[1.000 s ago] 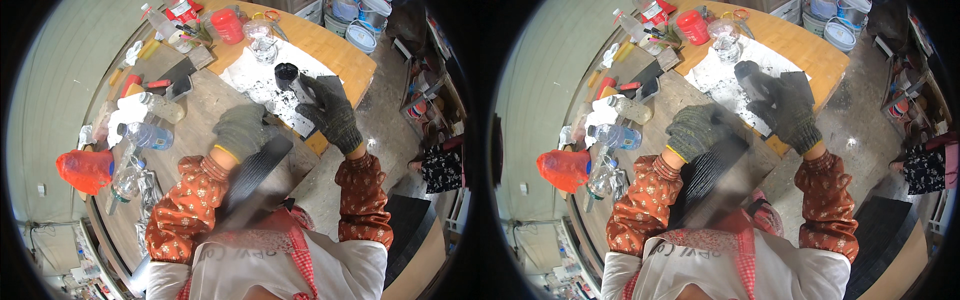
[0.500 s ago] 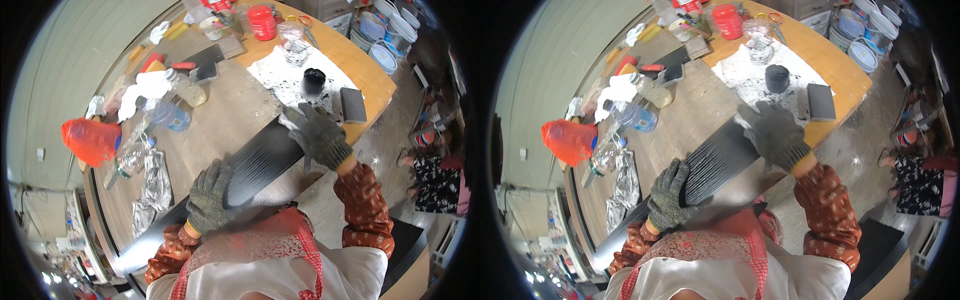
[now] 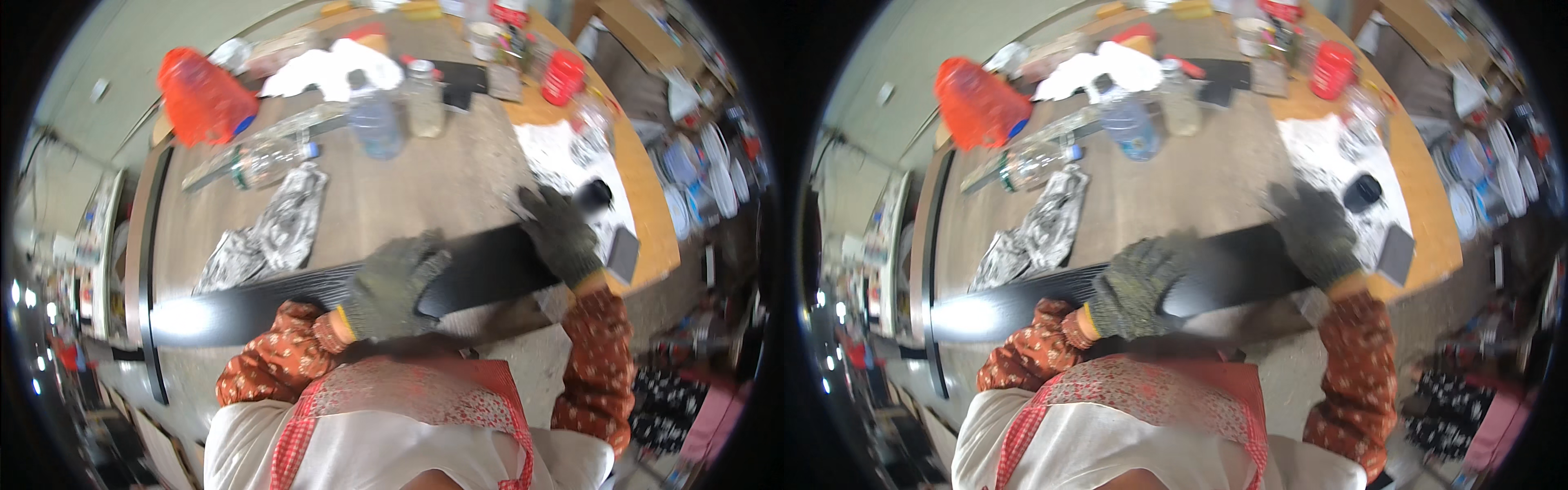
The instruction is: The person applies a dark stain to a long, curved wooden piece using a foam brush, then wipes the surface with a cloth. They repeatedly dip the brush into a container of stain and spread it along the wood grain, occasionally flipping the piece to work on different sides.
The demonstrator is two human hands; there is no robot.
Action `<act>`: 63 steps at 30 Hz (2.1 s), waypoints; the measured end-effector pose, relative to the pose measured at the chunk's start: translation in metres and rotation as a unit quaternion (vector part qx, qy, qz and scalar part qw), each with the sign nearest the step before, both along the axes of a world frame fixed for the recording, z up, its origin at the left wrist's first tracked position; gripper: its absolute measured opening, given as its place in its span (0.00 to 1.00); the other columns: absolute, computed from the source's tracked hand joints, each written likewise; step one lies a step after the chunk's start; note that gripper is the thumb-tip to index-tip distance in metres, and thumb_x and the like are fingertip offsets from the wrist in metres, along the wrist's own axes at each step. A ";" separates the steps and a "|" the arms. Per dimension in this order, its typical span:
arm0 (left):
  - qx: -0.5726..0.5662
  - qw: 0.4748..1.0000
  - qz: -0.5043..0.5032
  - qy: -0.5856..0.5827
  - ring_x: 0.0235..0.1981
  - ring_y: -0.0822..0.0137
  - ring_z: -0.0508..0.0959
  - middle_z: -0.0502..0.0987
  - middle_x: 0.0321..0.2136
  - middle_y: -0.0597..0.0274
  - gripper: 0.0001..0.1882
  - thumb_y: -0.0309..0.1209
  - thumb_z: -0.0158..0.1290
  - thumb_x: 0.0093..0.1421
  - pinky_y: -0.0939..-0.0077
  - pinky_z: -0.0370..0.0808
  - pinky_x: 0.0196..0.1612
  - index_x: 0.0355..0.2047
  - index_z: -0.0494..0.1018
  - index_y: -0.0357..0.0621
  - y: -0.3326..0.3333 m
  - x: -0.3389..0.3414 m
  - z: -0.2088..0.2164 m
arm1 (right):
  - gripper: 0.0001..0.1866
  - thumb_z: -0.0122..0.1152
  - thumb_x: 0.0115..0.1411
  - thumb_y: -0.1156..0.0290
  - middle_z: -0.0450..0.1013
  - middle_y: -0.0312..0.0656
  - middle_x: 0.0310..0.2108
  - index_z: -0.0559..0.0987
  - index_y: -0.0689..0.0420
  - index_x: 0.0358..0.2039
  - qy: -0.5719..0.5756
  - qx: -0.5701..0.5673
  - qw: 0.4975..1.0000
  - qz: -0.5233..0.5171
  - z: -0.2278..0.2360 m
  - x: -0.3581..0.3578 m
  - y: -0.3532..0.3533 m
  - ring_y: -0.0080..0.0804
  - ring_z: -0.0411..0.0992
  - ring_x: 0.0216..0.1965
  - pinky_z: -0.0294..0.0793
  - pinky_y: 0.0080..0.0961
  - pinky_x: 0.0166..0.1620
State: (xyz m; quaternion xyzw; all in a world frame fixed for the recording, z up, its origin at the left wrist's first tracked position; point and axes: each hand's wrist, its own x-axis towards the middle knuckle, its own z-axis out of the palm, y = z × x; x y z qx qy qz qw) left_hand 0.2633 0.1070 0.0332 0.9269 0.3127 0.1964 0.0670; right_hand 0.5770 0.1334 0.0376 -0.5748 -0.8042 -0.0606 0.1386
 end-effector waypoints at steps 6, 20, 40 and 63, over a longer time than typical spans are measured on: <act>-0.046 0.997 -0.016 -0.056 0.57 0.41 0.69 0.65 0.59 0.37 0.43 0.54 0.61 0.45 0.45 0.63 0.60 0.56 0.66 0.37 0.007 0.001 -0.006 | 0.25 0.57 0.59 0.64 0.69 0.55 0.55 0.73 0.53 0.58 -0.019 -0.079 0.994 -0.072 0.018 0.002 -0.027 0.58 0.67 0.52 0.66 0.50 0.54; 0.093 0.918 0.380 0.070 0.55 0.40 0.70 0.69 0.56 0.41 0.31 0.53 0.48 0.61 0.44 0.64 0.59 0.56 0.71 0.42 -0.126 -0.313 -0.020 | 0.24 0.55 0.62 0.66 0.68 0.55 0.57 0.72 0.53 0.60 -0.061 -0.077 0.995 0.035 0.009 -0.079 -0.028 0.55 0.67 0.55 0.65 0.44 0.58; 0.130 0.934 0.331 0.010 0.59 0.45 0.68 0.68 0.59 0.50 0.33 0.52 0.56 0.57 0.43 0.63 0.60 0.59 0.69 0.49 -0.133 -0.348 -0.058 | 0.25 0.51 0.65 0.56 0.70 0.53 0.55 0.71 0.52 0.59 -0.118 -0.070 0.990 -0.026 0.033 -0.279 -0.057 0.56 0.70 0.51 0.67 0.46 0.56; 0.105 0.909 0.402 -0.028 0.59 0.48 0.69 0.71 0.57 0.51 0.35 0.55 0.56 0.55 0.45 0.60 0.64 0.58 0.70 0.47 -0.140 -0.406 -0.060 | 0.30 0.57 0.62 0.59 0.61 0.54 0.63 0.67 0.51 0.64 -0.082 -0.096 0.987 0.104 0.001 -0.219 -0.048 0.57 0.64 0.59 0.59 0.48 0.63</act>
